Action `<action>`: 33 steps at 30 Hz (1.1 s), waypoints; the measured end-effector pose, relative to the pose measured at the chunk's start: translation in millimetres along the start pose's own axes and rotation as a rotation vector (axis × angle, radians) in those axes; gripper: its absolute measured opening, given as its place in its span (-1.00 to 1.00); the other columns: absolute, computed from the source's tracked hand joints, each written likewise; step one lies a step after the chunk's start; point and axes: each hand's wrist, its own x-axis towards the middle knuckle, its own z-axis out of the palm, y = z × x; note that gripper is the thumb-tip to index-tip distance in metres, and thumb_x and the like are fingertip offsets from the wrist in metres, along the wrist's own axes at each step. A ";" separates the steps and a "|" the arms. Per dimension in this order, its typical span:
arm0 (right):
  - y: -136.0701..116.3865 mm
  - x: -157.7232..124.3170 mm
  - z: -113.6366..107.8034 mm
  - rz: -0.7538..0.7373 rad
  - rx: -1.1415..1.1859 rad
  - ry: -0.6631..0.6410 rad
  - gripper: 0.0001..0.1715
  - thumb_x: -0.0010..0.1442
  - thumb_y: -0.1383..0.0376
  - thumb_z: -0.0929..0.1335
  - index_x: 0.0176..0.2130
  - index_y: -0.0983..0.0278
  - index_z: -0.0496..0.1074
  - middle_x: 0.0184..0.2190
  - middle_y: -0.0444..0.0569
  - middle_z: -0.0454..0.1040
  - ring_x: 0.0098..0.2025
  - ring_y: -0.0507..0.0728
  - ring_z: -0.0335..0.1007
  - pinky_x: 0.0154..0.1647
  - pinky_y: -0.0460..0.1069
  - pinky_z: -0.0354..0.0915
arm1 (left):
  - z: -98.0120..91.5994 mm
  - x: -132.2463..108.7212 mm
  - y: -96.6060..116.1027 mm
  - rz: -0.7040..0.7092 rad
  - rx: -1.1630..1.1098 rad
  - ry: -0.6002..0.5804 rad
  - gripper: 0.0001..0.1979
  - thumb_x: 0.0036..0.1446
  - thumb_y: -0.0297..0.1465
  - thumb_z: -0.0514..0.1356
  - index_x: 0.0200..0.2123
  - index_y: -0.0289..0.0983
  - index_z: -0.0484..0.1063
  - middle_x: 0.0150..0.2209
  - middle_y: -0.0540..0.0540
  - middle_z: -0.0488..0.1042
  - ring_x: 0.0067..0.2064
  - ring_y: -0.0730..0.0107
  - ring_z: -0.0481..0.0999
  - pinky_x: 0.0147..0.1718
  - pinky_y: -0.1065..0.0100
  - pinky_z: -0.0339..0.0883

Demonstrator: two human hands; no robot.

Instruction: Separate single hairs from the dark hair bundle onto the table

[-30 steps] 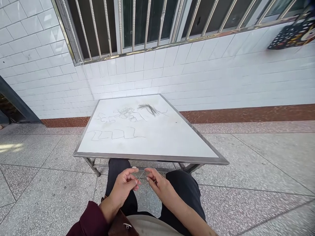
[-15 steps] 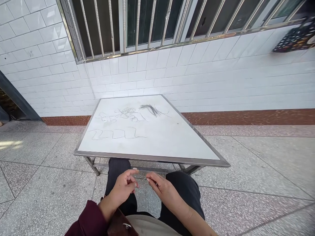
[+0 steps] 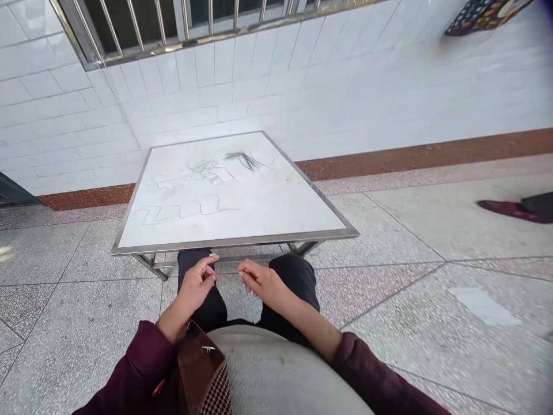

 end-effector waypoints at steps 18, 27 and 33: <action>16.1 56.1 -37.6 0.314 0.463 0.230 -0.81 0.18 0.20 0.35 -0.36 0.24 0.29 -0.47 -0.15 0.47 -0.46 0.04 0.52 -0.56 -0.11 0.44 | -65.7 59.6 -27.6 0.124 0.247 0.366 -0.64 0.13 -0.36 0.11 0.00 -0.26 0.45 -0.33 -0.06 0.52 -0.34 0.39 0.48 -0.28 0.35 0.38; 38.0 149.2 -79.4 0.392 0.402 0.390 -0.83 0.19 0.31 0.39 -0.39 0.26 0.31 -0.53 -0.16 0.46 -0.52 -0.03 0.45 -0.61 -0.18 0.36 | -113.3 100.1 -59.1 0.218 0.463 0.652 -0.65 0.18 -0.33 0.05 -0.02 -0.28 0.45 -0.13 -0.16 0.53 -0.22 0.28 0.50 -0.15 0.24 0.37; 72.4 188.8 -104.6 0.489 0.278 0.432 -0.78 0.30 0.23 0.33 -0.10 0.32 0.40 -0.19 -0.01 0.49 -0.25 0.06 0.47 -0.28 -0.01 0.46 | -112.3 101.6 -81.2 0.244 0.625 0.720 -0.59 0.22 -0.28 0.03 0.06 -0.32 0.41 -0.26 -0.15 0.50 -0.34 0.28 0.43 -0.18 0.17 0.35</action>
